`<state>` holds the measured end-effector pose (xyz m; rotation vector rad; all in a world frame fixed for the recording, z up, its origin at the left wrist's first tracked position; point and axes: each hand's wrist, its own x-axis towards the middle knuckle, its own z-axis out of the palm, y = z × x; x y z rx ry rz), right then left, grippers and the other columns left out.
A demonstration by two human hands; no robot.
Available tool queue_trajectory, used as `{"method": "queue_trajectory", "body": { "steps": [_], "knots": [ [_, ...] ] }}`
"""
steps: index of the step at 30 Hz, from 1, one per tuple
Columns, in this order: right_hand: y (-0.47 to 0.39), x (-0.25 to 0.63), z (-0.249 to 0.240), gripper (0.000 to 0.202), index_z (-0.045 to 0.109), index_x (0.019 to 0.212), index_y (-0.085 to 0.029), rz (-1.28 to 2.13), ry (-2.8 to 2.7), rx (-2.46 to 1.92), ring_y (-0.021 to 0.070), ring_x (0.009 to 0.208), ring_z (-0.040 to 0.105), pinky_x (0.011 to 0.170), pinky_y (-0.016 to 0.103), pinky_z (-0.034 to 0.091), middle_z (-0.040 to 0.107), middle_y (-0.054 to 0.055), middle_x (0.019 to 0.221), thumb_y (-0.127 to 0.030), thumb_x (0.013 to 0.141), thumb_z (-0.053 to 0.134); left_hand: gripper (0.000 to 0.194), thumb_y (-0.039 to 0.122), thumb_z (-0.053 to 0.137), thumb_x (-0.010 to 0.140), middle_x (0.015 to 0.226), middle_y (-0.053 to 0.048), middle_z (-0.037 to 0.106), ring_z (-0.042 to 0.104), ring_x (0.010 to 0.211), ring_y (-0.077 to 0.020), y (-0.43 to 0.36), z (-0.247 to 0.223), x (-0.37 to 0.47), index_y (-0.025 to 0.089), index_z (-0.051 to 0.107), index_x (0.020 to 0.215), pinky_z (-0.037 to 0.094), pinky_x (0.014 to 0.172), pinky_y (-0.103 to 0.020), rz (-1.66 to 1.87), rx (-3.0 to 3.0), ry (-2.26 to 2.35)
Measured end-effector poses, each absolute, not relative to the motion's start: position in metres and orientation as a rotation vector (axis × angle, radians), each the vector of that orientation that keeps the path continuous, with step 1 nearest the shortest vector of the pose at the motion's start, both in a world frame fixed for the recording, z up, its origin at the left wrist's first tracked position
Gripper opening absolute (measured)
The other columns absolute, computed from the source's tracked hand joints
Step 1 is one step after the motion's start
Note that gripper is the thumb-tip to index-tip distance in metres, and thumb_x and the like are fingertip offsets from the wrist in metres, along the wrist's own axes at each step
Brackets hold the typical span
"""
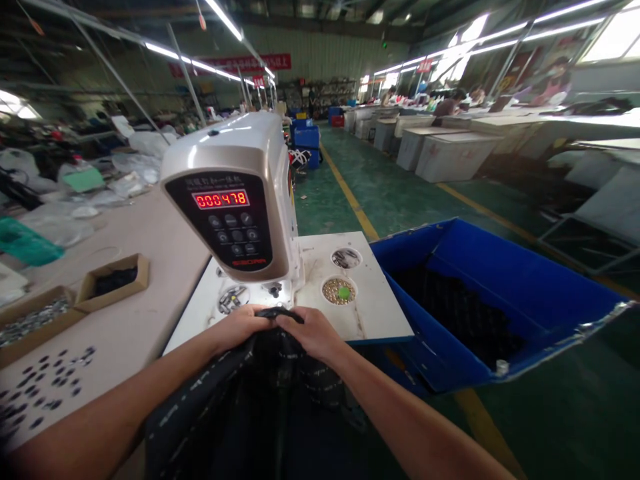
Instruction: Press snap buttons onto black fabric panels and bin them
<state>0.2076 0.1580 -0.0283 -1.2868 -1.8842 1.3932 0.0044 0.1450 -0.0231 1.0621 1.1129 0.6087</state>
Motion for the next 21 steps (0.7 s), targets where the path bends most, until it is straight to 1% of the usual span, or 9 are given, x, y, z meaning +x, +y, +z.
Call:
{"method": "queue_trajectory", "body": {
  "steps": [3, 8, 10, 12, 14, 16, 21],
  "knots": [
    [0.162, 0.202, -0.037, 0.039, 0.073, 0.091, -0.015, 1.408, -1.786, -1.321, 0.0153, 0.070, 0.058, 0.057, 0.022, 0.037, 0.068, 0.000, 0.076, -0.051, 0.089, 0.058, 0.035, 0.039, 0.076, 0.074, 0.089, -0.005, 0.075, 0.067, 0.079, -0.0209, 0.149, -0.028, 0.002, 0.014, 0.073, 0.098, 0.050, 0.078, -0.031, 0.601, 1.055, 1.126],
    [0.167, 0.212, -0.039, 0.036, 0.074, 0.087, -0.015, 1.740, -1.803, -1.241, 0.0162, 0.066, 0.059, 0.057, 0.023, 0.039, 0.070, 0.001, 0.074, -0.049, 0.085, 0.064, 0.034, 0.036, 0.080, 0.068, 0.088, -0.006, 0.076, 0.066, 0.073, -0.0188, 0.138, -0.032, 0.001, 0.013, 0.074, 0.092, 0.050, 0.076, -0.030, 0.471, 1.020, 1.107],
    [0.171, 0.215, -0.037, 0.038, 0.074, 0.088, -0.015, 1.772, -1.833, -1.218, 0.0164, 0.066, 0.059, 0.058, 0.024, 0.039, 0.070, 0.001, 0.075, -0.051, 0.085, 0.063, 0.034, 0.037, 0.079, 0.068, 0.088, -0.005, 0.076, 0.066, 0.074, -0.0187, 0.138, -0.031, 0.001, 0.013, 0.074, 0.092, 0.050, 0.076, -0.030, 0.469, 1.012, 1.104],
    [0.177, 0.215, -0.035, 0.040, 0.072, 0.083, -0.015, 1.653, -1.907, -1.258, 0.0153, 0.063, 0.056, 0.056, 0.024, 0.036, 0.067, 0.000, 0.069, -0.053, 0.085, 0.061, 0.034, 0.039, 0.077, 0.069, 0.088, -0.005, 0.076, 0.066, 0.075, -0.0192, 0.143, -0.030, 0.001, 0.014, 0.074, 0.092, 0.049, 0.076, -0.030, 0.490, 1.076, 1.152],
    [0.186, 0.212, -0.034, 0.042, 0.068, 0.074, -0.015, 1.430, -2.008, -1.322, 0.0139, 0.060, 0.053, 0.053, 0.024, 0.033, 0.061, -0.001, 0.063, -0.054, 0.086, 0.060, 0.034, 0.040, 0.075, 0.070, 0.089, -0.006, 0.076, 0.067, 0.077, -0.0203, 0.152, -0.028, 0.000, 0.014, 0.073, 0.092, 0.049, 0.076, -0.031, 0.500, 1.148, 1.194],
    [0.195, 0.207, -0.034, 0.041, 0.065, 0.069, -0.015, 1.231, -2.069, -1.346, 0.0136, 0.061, 0.052, 0.054, 0.024, 0.031, 0.059, -0.001, 0.062, -0.052, 0.086, 0.059, 0.034, 0.040, 0.074, 0.070, 0.090, -0.005, 0.076, 0.067, 0.078, -0.0212, 0.163, -0.027, -0.002, 0.014, 0.073, 0.093, 0.049, 0.077, -0.031, 0.502, 1.200, 1.215],
    [0.208, 0.198, -0.037, 0.032, 0.069, 0.073, -0.016, 1.026, -2.075, -1.341, 0.0164, 0.069, 0.060, 0.060, 0.024, 0.035, 0.067, 0.001, 0.070, -0.045, 0.086, 0.060, 0.028, 0.038, 0.072, 0.070, 0.083, -0.003, 0.074, 0.063, 0.078, -0.0221, 0.181, -0.025, -0.005, 0.014, 0.073, 0.085, 0.045, 0.075, -0.031, 0.546, 1.341, 1.295]
  ]
}}
